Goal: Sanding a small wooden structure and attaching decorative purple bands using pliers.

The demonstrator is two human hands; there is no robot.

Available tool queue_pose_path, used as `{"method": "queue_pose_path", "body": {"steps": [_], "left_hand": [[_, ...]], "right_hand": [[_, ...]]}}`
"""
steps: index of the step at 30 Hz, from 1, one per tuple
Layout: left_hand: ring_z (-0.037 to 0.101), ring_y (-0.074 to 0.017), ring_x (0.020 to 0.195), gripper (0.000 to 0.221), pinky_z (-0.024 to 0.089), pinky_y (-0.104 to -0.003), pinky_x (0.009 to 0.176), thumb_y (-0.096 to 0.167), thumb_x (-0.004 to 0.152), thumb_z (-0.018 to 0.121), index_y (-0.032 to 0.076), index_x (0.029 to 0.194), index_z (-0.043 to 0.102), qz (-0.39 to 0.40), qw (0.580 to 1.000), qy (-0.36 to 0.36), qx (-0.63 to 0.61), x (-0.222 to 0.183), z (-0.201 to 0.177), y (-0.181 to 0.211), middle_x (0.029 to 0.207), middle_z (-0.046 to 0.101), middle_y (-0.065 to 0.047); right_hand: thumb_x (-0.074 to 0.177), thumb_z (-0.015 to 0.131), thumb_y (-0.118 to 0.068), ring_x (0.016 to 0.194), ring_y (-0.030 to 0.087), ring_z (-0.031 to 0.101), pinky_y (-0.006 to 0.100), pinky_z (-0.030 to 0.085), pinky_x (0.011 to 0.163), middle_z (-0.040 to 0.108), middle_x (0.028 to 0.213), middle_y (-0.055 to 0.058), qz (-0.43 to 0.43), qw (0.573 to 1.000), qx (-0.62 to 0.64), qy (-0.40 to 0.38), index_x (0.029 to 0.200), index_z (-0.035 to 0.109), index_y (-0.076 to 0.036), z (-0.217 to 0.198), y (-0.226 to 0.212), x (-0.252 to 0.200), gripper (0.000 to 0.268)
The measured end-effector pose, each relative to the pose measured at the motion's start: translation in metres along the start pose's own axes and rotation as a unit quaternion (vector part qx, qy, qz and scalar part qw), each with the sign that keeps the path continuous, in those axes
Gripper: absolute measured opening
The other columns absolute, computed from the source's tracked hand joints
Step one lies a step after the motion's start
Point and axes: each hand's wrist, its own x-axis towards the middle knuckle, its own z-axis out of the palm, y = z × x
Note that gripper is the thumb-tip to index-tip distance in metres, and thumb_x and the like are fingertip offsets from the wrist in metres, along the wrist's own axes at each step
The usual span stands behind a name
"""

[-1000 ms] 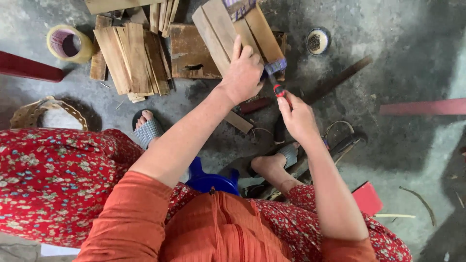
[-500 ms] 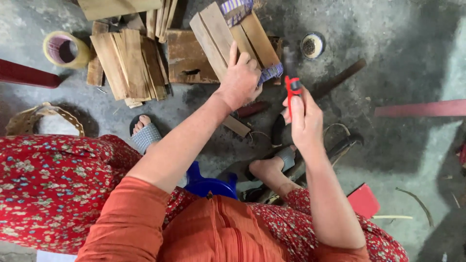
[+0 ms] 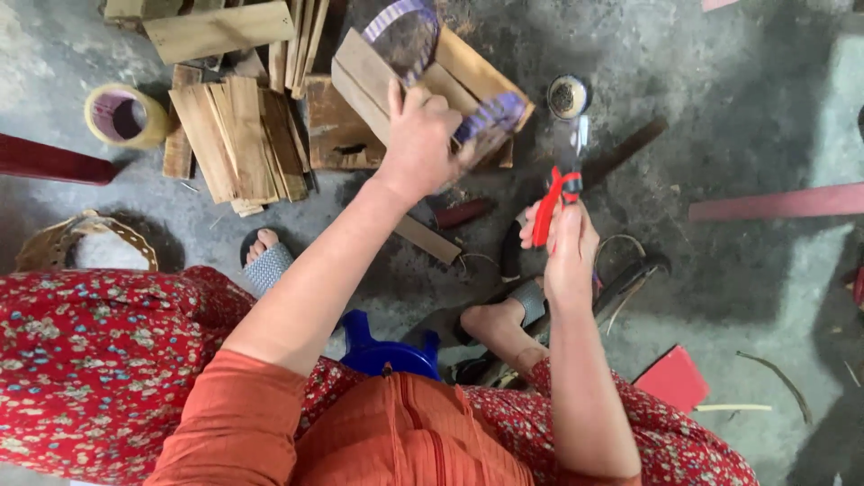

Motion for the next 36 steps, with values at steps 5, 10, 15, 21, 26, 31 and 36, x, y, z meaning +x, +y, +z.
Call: {"method": "queue_pose_path", "body": {"steps": [5,10,15,21,26,31,36], "left_hand": [[0.045,-0.0198,0.078,0.027,0.034,-0.034,0.088,0.028,0.094,0.071,0.012,0.072,0.066,-0.010,0.963,0.067,-0.261,0.003,-0.054,0.004,0.069,0.054,0.003],[0.061,-0.0177,0.078,0.010,0.053,-0.033,0.077,0.019,0.086,0.079,0.011,0.083,0.073,-0.065,0.890,0.069,-0.446,-0.003,-0.085,0.014,0.075,0.062,-0.007],[0.059,-0.0251,0.081,0.012,0.052,-0.036,0.081,0.019,0.087,0.080,0.010,0.085,0.073,-0.051,0.893,0.031,-0.446,-0.010,-0.092,0.021,0.074,0.059,-0.008],[0.056,-0.0217,0.079,0.014,0.051,-0.036,0.079,0.018,0.088,0.079,0.009,0.083,0.070,-0.029,0.894,-0.015,-0.446,-0.012,-0.106,0.027,0.073,0.055,-0.006],[0.056,-0.0250,0.082,0.016,0.051,-0.038,0.079,0.017,0.089,0.079,0.007,0.082,0.068,-0.008,0.895,-0.026,-0.445,-0.013,-0.110,0.037,0.073,0.055,-0.009],[0.054,-0.0229,0.086,0.016,0.049,-0.036,0.084,0.019,0.089,0.080,0.009,0.081,0.069,-0.004,0.898,-0.037,-0.439,-0.016,-0.096,0.034,0.072,0.055,-0.005],[0.056,-0.0242,0.088,0.017,0.049,-0.038,0.087,0.019,0.089,0.081,0.009,0.081,0.069,0.005,0.896,-0.044,-0.443,-0.014,-0.098,0.037,0.072,0.055,-0.006]], "right_hand": [[0.107,0.037,-0.040,0.076,0.019,0.066,0.034,0.056,0.071,0.070,0.087,0.013,0.013,1.000,0.005,-0.015,0.103,0.069,0.002,-0.012,0.001,-0.015,0.052],[0.107,0.044,-0.044,0.076,0.031,0.074,0.036,0.063,0.062,0.069,0.096,0.033,-0.089,0.987,0.101,-0.092,0.119,0.046,0.006,-0.012,-0.015,-0.027,0.052],[0.108,0.043,-0.036,0.086,0.036,0.075,0.046,0.064,0.072,0.069,0.105,0.034,-0.023,0.984,0.121,-0.125,0.112,0.049,0.005,-0.012,-0.009,-0.037,0.042],[0.106,0.046,-0.034,0.099,0.039,0.074,0.058,0.060,0.085,0.068,0.108,0.032,0.034,0.966,0.205,-0.151,0.103,0.049,-0.003,-0.012,-0.020,-0.041,0.032],[0.108,0.046,-0.032,0.106,0.041,0.071,0.062,0.057,0.089,0.068,0.109,0.028,0.048,0.953,0.252,-0.163,0.098,0.045,-0.008,-0.009,-0.029,-0.041,0.026],[0.106,0.047,-0.038,0.107,0.043,0.070,0.064,0.056,0.091,0.067,0.112,0.031,0.060,0.950,0.250,-0.179,0.097,0.045,-0.009,-0.015,-0.019,-0.038,0.029],[0.106,0.047,-0.036,0.108,0.045,0.070,0.066,0.055,0.091,0.067,0.109,0.030,0.064,0.950,0.247,-0.182,0.097,0.044,-0.009,-0.017,-0.020,-0.037,0.029]]}}
